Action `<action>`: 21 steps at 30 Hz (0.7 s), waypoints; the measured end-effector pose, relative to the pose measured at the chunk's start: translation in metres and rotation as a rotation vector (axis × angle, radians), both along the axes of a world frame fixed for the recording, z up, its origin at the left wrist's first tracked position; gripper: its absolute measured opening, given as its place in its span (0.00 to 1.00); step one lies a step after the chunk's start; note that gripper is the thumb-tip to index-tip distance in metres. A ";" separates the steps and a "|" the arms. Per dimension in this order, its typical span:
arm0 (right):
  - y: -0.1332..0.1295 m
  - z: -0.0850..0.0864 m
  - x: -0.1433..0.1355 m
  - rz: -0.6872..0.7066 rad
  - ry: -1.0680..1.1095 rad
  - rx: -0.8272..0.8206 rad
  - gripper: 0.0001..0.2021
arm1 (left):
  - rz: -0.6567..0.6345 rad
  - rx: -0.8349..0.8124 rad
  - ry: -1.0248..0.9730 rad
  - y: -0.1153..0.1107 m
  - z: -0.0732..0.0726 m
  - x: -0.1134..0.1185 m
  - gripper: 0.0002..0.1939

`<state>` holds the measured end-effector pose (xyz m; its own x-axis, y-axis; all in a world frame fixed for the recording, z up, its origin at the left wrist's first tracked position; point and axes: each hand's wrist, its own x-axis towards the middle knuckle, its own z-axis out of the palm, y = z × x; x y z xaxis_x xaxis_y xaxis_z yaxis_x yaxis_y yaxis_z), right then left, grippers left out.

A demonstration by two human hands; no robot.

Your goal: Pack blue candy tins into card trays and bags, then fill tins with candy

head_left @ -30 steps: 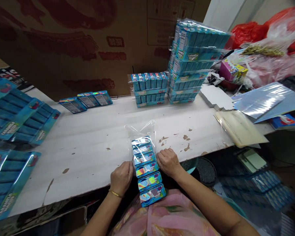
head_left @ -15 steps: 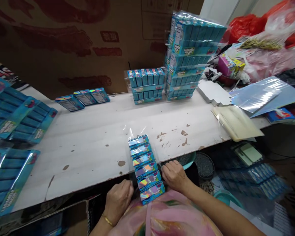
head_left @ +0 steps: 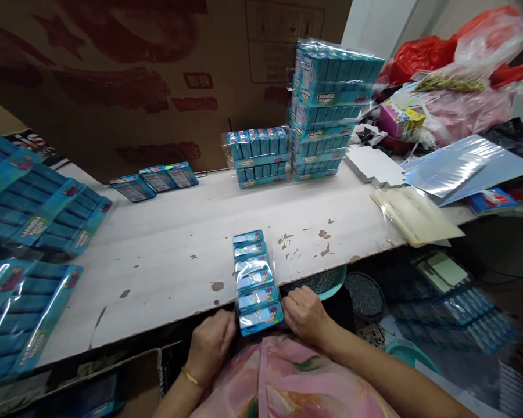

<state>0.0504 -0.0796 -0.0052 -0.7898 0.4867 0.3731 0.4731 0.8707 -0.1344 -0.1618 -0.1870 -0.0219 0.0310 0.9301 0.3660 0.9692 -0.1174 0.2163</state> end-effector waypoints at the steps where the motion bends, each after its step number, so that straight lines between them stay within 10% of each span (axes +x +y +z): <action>1: 0.004 0.000 -0.009 -0.010 0.007 -0.002 0.11 | 0.059 0.010 -0.001 0.006 0.000 -0.006 0.16; 10: 0.005 -0.009 -0.035 -0.267 0.010 -0.210 0.13 | 0.339 -0.051 0.001 0.022 -0.012 -0.027 0.14; 16: -0.026 -0.019 -0.042 0.167 0.046 -0.485 0.11 | 0.457 -0.192 -0.071 0.019 -0.026 -0.009 0.13; 21: -0.023 -0.029 -0.062 0.055 0.061 -0.493 0.12 | 0.469 -0.196 -0.096 0.020 -0.033 -0.007 0.14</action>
